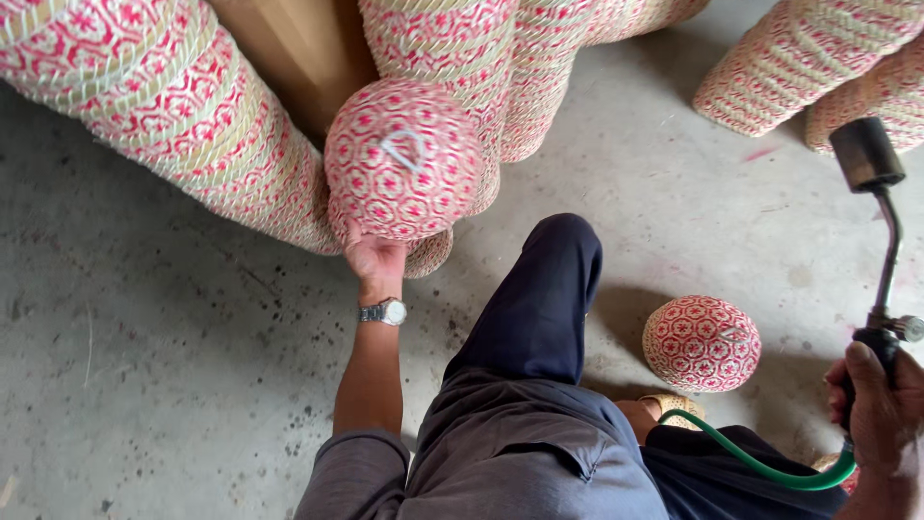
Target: The person uses a blowtorch to apply heat to the interior and exterior surfaces of woven baskets. They rotate the baskets to cover different areas and place finished items aside.
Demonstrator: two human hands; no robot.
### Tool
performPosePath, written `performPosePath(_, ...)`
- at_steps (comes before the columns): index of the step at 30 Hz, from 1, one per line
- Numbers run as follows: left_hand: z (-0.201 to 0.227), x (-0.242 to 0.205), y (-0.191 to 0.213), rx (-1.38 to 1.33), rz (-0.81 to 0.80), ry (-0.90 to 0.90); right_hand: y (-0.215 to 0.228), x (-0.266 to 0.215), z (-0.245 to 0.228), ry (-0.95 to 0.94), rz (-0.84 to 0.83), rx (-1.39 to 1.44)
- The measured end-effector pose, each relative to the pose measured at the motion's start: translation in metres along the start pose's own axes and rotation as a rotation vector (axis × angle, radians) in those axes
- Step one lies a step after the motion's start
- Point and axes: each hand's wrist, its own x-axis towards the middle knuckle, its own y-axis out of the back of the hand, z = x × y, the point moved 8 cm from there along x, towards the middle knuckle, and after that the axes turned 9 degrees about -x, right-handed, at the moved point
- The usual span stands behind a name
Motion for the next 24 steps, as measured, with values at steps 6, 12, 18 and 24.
performPosePath(6,0.073,0.021,0.102,-0.053,0.301,-0.249,-0.009,-0.001,0.001,-0.002,-0.053,-0.021)
performPosePath(12,0.081,0.04,0.157,0.047,0.364,-0.265,-0.009,0.001,0.02,-0.017,-0.084,-0.08)
performPosePath(18,0.087,-0.002,0.128,0.694,0.546,-0.506,-0.006,0.001,0.029,-0.033,-0.084,-0.107)
performPosePath(24,0.073,-0.017,0.062,1.745,0.394,-0.601,-0.009,-0.002,0.029,-0.04,-0.086,-0.089)
